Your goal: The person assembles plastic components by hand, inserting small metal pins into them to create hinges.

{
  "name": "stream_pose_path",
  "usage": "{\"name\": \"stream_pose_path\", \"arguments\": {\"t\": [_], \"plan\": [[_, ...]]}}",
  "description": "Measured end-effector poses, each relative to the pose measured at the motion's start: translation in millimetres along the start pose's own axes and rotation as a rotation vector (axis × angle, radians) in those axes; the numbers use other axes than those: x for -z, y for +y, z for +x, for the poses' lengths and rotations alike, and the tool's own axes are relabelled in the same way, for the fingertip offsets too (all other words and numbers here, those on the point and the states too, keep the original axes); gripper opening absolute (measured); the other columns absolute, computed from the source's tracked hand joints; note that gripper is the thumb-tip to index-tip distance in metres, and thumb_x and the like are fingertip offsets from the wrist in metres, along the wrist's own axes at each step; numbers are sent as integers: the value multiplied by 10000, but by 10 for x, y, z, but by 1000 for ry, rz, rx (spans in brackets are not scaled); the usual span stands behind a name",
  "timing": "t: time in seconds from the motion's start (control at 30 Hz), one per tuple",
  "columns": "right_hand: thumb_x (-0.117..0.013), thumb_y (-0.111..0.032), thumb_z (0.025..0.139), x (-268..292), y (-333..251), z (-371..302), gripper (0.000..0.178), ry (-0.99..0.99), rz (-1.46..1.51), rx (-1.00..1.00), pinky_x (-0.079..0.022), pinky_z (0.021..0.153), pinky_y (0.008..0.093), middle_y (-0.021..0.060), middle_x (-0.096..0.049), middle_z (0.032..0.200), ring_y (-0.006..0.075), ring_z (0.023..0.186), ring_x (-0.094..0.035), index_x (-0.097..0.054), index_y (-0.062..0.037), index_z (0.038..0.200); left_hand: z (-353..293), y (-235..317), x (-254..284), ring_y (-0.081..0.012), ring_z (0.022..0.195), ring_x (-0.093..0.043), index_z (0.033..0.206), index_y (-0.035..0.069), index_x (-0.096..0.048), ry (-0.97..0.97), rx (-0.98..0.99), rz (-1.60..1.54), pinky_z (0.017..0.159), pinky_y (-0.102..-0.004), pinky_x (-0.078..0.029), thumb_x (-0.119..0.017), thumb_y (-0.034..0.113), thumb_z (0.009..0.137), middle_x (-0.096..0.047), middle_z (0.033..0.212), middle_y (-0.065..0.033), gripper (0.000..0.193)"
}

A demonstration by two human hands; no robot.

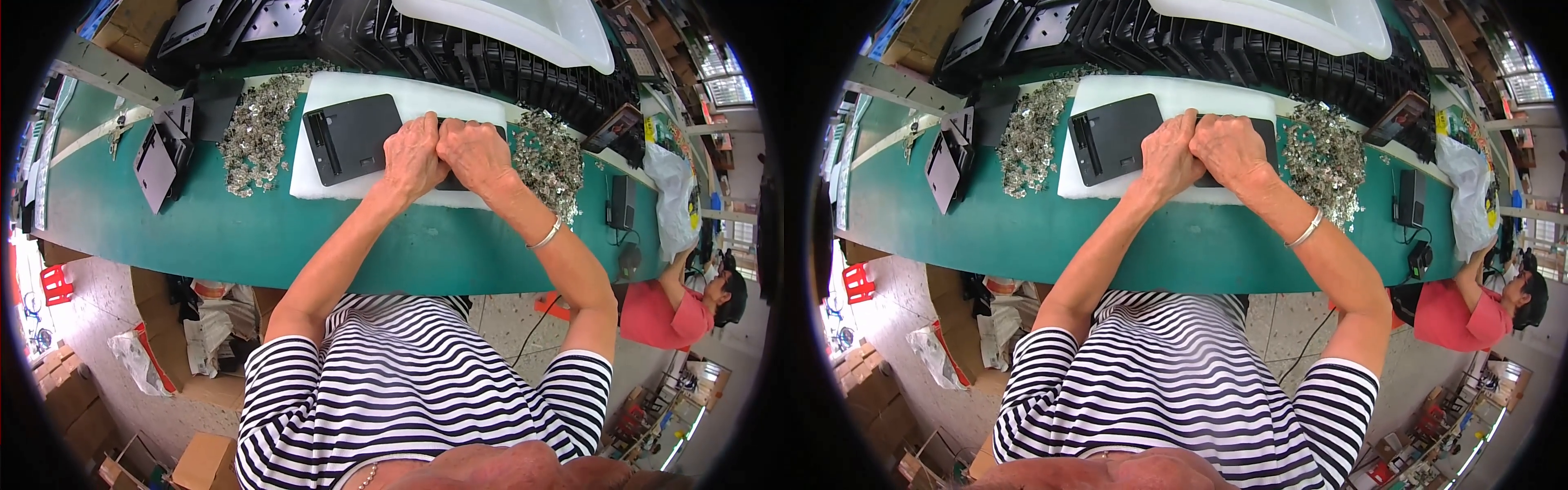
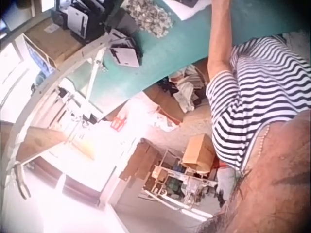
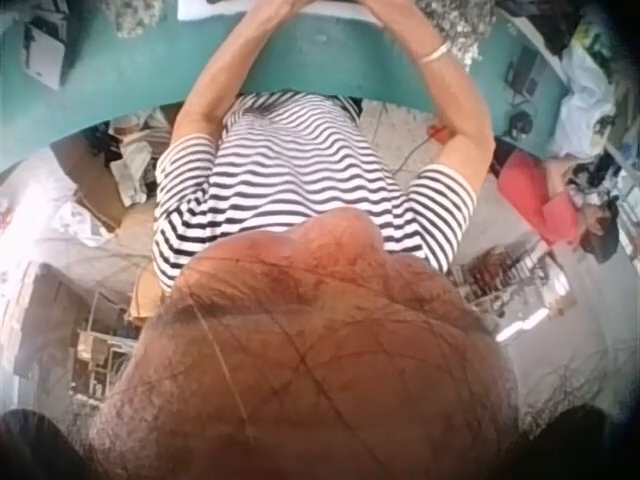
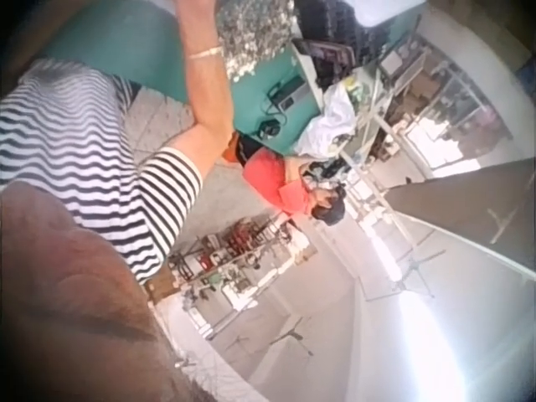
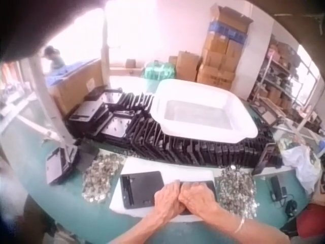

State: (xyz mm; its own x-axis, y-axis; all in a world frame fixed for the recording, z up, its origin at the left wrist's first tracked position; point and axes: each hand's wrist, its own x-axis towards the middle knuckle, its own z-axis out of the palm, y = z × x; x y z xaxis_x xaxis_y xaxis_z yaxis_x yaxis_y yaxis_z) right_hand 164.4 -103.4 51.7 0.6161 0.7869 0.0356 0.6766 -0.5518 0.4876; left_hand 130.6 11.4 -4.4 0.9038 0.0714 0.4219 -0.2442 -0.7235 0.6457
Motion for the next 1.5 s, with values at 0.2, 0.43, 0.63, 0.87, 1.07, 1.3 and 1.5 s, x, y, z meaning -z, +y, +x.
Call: {"name": "stream_pose_path", "arguments": {"t": [0.2, 0.43, 0.63, 0.87, 1.07, 1.3, 1.5], "plan": [[-658, -117, 722, 47, 48, 35, 54, -14, 60, 23, -544, 548, 295, 50, -644, 723, 169, 672, -687, -638, -72, 746, 12, -15, -8, -374, 776, -614, 850, 17, -502, 1, 26, 4, 642, -467, -489, -682, 105, 676, -624, 802, -173, 265], [-643, -161, 757, -44, 41, 13, 73, 21, 50, 7, -542, 575, 314, 43, -706, 768, 178, 717, -702, -689, -104, 763, -26, -51, -97, -370, 826, -636, 933, 50, -548, 11, 13, 64, 689, -455, -505, -673, 168, 714, -659, 851, -151, 278], [-641, -161, 730, -14, 35, 62, 94, 8, 122, 83, -551, 585, 348, 66, -703, 747, 219, 723, -702, -697, -85, 733, -34, -110, -101, -352, 872, -653, 961, 63, -597, -78, 51, 120, 721, -431, -519, -688, 214, 733, -684, 908, -144, 288], [-646, -162, 762, 23, 106, 118, 78, -31, 54, 79, -553, 579, 319, 31, -723, 750, 185, 733, -713, -719, -136, 764, 16, -41, -63, -369, 803, -645, 883, 15, -540, 15, -12, 44, 670, -455, -513, -723, 232, 706, -668, 849, -176, 334], [-623, -146, 779, -245, 130, -79, 83, 144, 207, -55, -552, 579, 360, 72, -697, 759, 244, 711, -702, -688, -95, 775, -7, -108, -109, -358, 858, -656, 988, 12, -587, -28, -4, 108, 697, -439, -519, -749, 317, 727, -681, 913, -168, 432], [-575, -111, 816, -256, 115, -414, 91, 295, 413, -273, -555, 569, 373, 96, -662, 774, 264, 685, -686, -617, -60, 878, -41, -8, -4, -337, 857, -664, 1114, -31, -573, -40, 59, 77, 710, -413, -522, -771, 376, 732, -681, 911, -174, 592], [-604, -118, 796, -316, 147, -401, 109, 317, 284, -205, -536, 553, 328, 51, -630, 739, 210, 655, -664, -605, -70, 894, -36, -19, -26, -331, 896, -640, 1044, -34, -531, -8, 23, 48, 739, -417, -516, -772, 334, 728, -658, 924, -174, 541]]}}
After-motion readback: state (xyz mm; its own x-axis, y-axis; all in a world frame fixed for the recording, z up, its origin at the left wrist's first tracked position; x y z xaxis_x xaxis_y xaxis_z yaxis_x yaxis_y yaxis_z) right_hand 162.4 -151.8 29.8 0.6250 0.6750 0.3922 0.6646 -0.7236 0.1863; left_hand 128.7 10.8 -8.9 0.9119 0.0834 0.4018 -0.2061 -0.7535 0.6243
